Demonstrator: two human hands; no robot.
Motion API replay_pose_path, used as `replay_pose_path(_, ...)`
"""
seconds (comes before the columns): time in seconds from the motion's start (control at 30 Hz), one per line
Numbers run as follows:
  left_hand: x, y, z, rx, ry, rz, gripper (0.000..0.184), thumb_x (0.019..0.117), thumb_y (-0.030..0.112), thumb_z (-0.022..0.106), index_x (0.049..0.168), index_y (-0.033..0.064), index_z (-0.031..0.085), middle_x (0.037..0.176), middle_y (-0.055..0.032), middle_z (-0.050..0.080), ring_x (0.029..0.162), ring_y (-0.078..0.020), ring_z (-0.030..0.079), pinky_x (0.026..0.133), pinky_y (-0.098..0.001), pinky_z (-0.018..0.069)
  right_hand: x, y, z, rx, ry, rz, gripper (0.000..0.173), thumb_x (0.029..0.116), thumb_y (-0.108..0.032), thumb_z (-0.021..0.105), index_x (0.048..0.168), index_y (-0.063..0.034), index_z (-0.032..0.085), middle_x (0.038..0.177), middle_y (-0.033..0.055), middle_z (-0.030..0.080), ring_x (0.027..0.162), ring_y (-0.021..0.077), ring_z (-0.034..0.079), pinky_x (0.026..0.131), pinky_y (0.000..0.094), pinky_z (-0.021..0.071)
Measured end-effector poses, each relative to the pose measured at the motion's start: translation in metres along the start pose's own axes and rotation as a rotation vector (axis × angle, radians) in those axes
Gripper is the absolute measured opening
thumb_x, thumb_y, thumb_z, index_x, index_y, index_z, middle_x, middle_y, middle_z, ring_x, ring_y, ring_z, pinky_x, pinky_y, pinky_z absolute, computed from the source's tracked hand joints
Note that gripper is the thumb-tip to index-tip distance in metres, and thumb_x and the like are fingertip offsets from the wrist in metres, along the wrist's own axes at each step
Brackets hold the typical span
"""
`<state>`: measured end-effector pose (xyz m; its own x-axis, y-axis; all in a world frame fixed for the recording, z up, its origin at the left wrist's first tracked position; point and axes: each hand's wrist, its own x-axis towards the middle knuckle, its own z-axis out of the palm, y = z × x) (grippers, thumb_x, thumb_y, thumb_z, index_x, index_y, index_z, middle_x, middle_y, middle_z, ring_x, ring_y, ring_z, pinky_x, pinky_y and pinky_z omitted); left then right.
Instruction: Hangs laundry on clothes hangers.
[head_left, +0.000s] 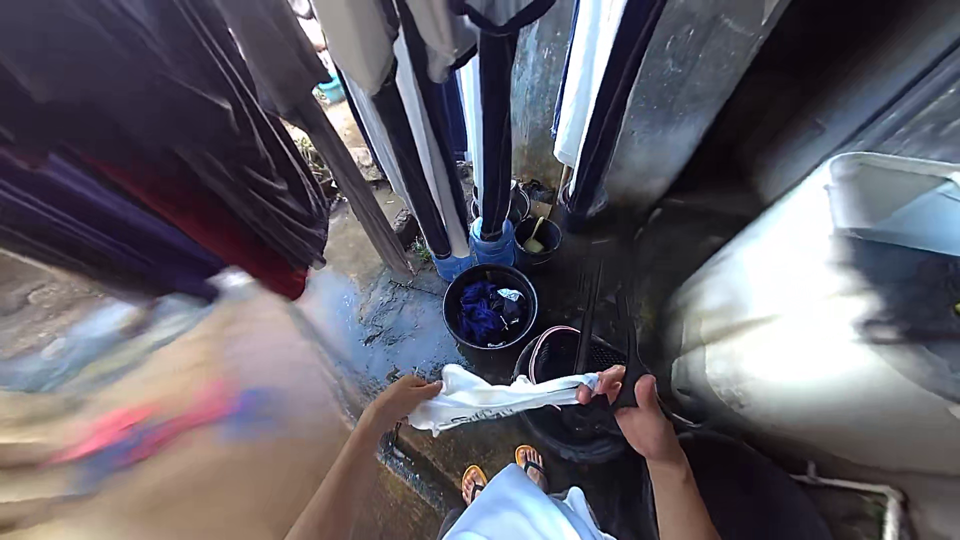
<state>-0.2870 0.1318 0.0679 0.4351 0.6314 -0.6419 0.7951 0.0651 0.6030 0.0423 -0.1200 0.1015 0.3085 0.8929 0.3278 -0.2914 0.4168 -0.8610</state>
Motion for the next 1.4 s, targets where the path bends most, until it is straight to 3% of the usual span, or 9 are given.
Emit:
replay_pose_path(0.27, -0.014, -0.013, 0.013, -0.728, 0.226, 0.212, 0.023, 0.1103, 0.022, 0.044, 0.107, 0.0049, 0.059, 0.084, -0.0017, 0.067, 0.074, -0.0087, 0.065, 0.071, -0.0274, 0.0563, -0.005, 0.041, 0.018, -0.352, -0.075, 0.004, 0.068, 0.1031, -0.066, 0.035, 0.123, -0.0117, 0.071, 0.124, 0.0041, 0.073, 0.123, 0.0180, 0.065, 0.106, 0.0371, 0.0532)
replay_pose_path(0.47, -0.036, 0.007, 0.013, -1.191, 0.104, 0.500, 0.050, 0.1119, 0.036, 0.019, 0.121, 0.0040, 0.056, 0.108, -0.0141, 0.074, 0.104, -0.0258, 0.072, 0.095, -0.0434, 0.0578, -0.006, 0.058, 0.015, -0.317, -0.073, 0.026, 0.066, 0.1021, -0.067, 0.037, 0.120, -0.0136, 0.072, 0.119, 0.0039, 0.075, 0.117, 0.0178, 0.068, 0.100, 0.0349, 0.0565)
replay_pose_path(0.53, -0.041, 0.015, 0.005, -1.131, 0.052, 0.542, 0.046, 0.1109, 0.034, 0.021, 0.125, 0.0035, 0.053, 0.112, -0.0175, 0.075, 0.105, -0.0287, 0.073, 0.095, -0.0435, 0.0580, -0.005, 0.057, 0.012, -0.275, -0.059, 0.008, 0.065, 0.1016, -0.067, 0.038, 0.121, -0.0160, 0.072, 0.119, 0.0042, 0.075, 0.116, 0.0201, 0.069, 0.100, 0.0358, 0.0571)
replay_pose_path(0.67, -0.061, 0.046, -0.006, -0.600, 0.269, 0.213, 0.026, 0.1066, 0.015, 0.053, 0.127, 0.0001, 0.047, 0.081, -0.0098, 0.067, 0.062, -0.0160, 0.067, 0.058, -0.0300, 0.0590, -0.006, 0.053, 0.005, -0.360, -0.072, -0.008, 0.058, 0.1043, -0.063, 0.035, 0.110, -0.0193, 0.074, 0.101, -0.0023, 0.078, 0.098, 0.0121, 0.074, 0.091, 0.0307, 0.0596)
replay_pose_path(0.83, -0.075, 0.072, -0.012, -0.245, 0.372, 0.405, 0.045, 0.0992, 0.029, 0.063, 0.135, 0.0026, 0.056, 0.090, -0.0070, 0.070, 0.068, -0.0148, 0.066, 0.064, -0.0335, 0.0577, -0.013, 0.046, -0.002, -0.515, -0.214, 0.094, 0.060, 0.1033, -0.061, 0.043, 0.108, -0.0113, 0.076, 0.098, -0.0028, 0.076, 0.092, 0.0041, 0.070, 0.086, 0.0252, 0.0581)
replay_pose_path(1.0, -0.087, 0.105, -0.019, -0.184, 0.040, 0.698, 0.071, 0.0892, 0.063, 0.065, 0.135, 0.0093, 0.065, 0.106, 0.0028, 0.068, 0.083, -0.0017, 0.060, 0.073, -0.0214, 0.0509, 0.000, 0.032, 0.018, -0.724, -0.326, 0.214, 0.055, 0.1005, -0.060, 0.051, 0.107, -0.0128, 0.079, 0.087, -0.0037, 0.069, 0.081, -0.0008, 0.059, 0.077, 0.0198, 0.0501)
replay_pose_path(1.1, -0.080, 0.112, -0.021, 0.029, 0.010, 0.779, 0.037, 0.0967, 0.046, 0.066, 0.106, 0.0113, 0.077, 0.093, 0.0051, 0.065, 0.081, 0.0006, 0.058, 0.074, -0.0192, 0.0492, 0.010, 0.033, 0.025, -0.610, -0.300, 0.307, 0.044, 0.1038, -0.048, 0.052, 0.101, -0.0124, 0.077, 0.082, -0.0116, 0.067, 0.075, -0.0079, 0.057, 0.074, 0.0151, 0.0495)
replay_pose_path(1.3, -0.086, 0.096, -0.036, -0.109, 0.146, 1.092, 0.035, 0.1024, 0.043, 0.059, 0.086, 0.0145, 0.072, 0.087, 0.0109, 0.065, 0.077, 0.0068, 0.058, 0.069, -0.0134, 0.0496, 0.022, 0.004, -0.007, -0.307, -0.471, 0.243, 0.079, 0.0781, -0.070, 0.075, 0.132, -0.0131, 0.067, 0.120, -0.0014, 0.073, 0.117, 0.0109, 0.065, 0.103, 0.0341, 0.0529)
replay_pose_path(1.4, -0.090, 0.086, -0.038, -0.339, 0.262, 1.090, 0.027, 0.1014, 0.049, 0.059, 0.090, 0.0275, 0.070, 0.083, 0.0169, 0.064, 0.063, 0.0081, 0.053, 0.053, -0.0099, 0.0438, 0.023, -0.017, -0.001, -0.568, -0.239, 0.176, 0.075, 0.0723, -0.051, 0.088, 0.132, -0.0115, 0.066, 0.120, -0.0010, 0.070, 0.120, 0.0127, 0.059, 0.104, 0.0363, 0.0498)
